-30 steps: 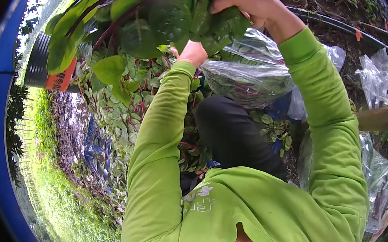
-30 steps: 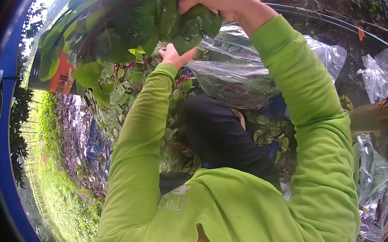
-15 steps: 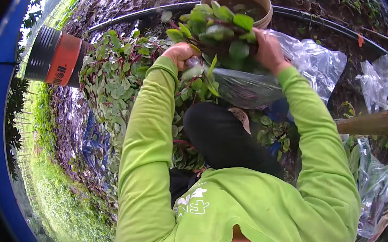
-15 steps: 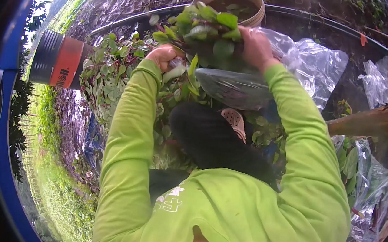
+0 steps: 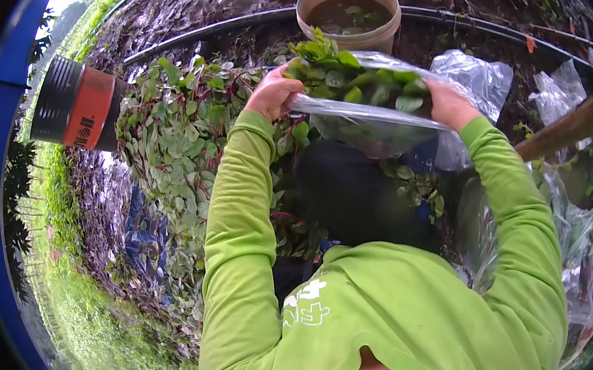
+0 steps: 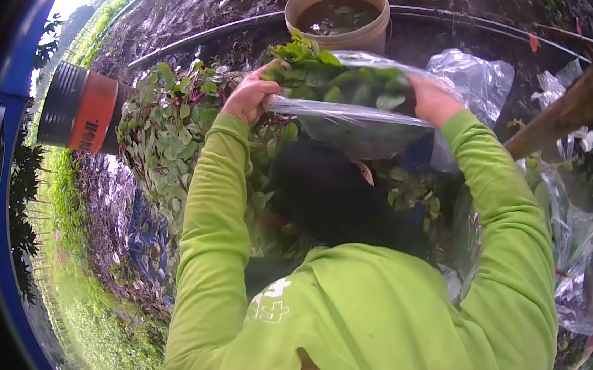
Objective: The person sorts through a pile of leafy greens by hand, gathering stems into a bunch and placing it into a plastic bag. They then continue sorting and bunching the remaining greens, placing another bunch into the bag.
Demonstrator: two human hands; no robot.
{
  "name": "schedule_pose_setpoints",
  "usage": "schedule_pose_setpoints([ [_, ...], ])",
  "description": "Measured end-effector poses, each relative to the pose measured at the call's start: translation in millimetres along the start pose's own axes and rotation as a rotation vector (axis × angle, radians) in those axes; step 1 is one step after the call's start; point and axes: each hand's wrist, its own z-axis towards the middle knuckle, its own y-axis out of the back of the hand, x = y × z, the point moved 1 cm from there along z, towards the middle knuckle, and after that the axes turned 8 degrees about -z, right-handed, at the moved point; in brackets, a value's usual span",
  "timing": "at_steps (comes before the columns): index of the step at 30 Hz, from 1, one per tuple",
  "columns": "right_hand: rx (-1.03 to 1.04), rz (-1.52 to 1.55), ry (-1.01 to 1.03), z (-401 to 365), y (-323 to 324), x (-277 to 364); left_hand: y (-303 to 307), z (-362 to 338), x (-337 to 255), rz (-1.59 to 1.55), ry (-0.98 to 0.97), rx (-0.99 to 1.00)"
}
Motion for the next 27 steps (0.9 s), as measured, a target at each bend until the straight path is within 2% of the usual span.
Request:
schedule_pose_setpoints([
  [1,-0.093,-0.05,-0.102,-5,-7,9,-3,-6,-5,0.024,-0.002,0.052],
  [2,-0.192,-0.106,-0.2,-9,-12,15,-12,-9,-6,-0.012,-0.083,0.049],
  [3,-0.096,-0.162,-0.081,-14,-23,22,-18,-10,-8,0.009,-0.104,0.06],
  [5,-0.142,-0.061,0.142,-17,-16,22,-22,-4,-12,0.044,-0.142,0.067],
  [6,-0.199,0.068,0.118,-6,-5,21,-13,6,-8,0.132,-0.104,0.024],
  [7,-0.25,0.203,0.092,4,7,25,-26,-6,-15,0.128,-0.107,-0.124],
  [8,-0.484,0.229,0.074,4,27,38,-11,7,-6,0.091,-0.043,-0.077],
  [9,-0.721,0.146,0.119,21,3,25,5,18,3,0.05,0.016,-0.031],
  [10,-0.552,0.02,0.035,16,-16,25,-16,-8,-14,0.05,-0.164,-0.021],
  [11,-0.386,-0.11,-0.045,11,-29,25,-13,-2,-10,0.017,-0.199,-0.063],
  [13,-0.224,-0.231,-0.061,17,-40,16,-6,-7,-10,0.019,-0.105,0.089],
  [14,-0.145,-0.293,-0.075,21,-45,11,-8,-7,-7,-0.021,-0.096,0.033],
  [17,-0.293,-0.287,0.036,27,-50,-4,8,0,-1,-0.042,-0.094,-0.08],
  [19,-0.314,-0.35,0.106,27,-41,2,17,10,2,-0.073,-0.11,-0.018],
  [21,0.034,-0.264,-0.028,32,-18,10,19,11,1,-0.097,-0.097,0.025],
  [22,0.039,-0.212,0.008,39,-5,16,9,12,-1,-0.16,-0.161,-0.032],
  [27,0.122,-0.092,0.194,68,15,63,-8,16,-23,-0.057,-0.247,0.104],
])
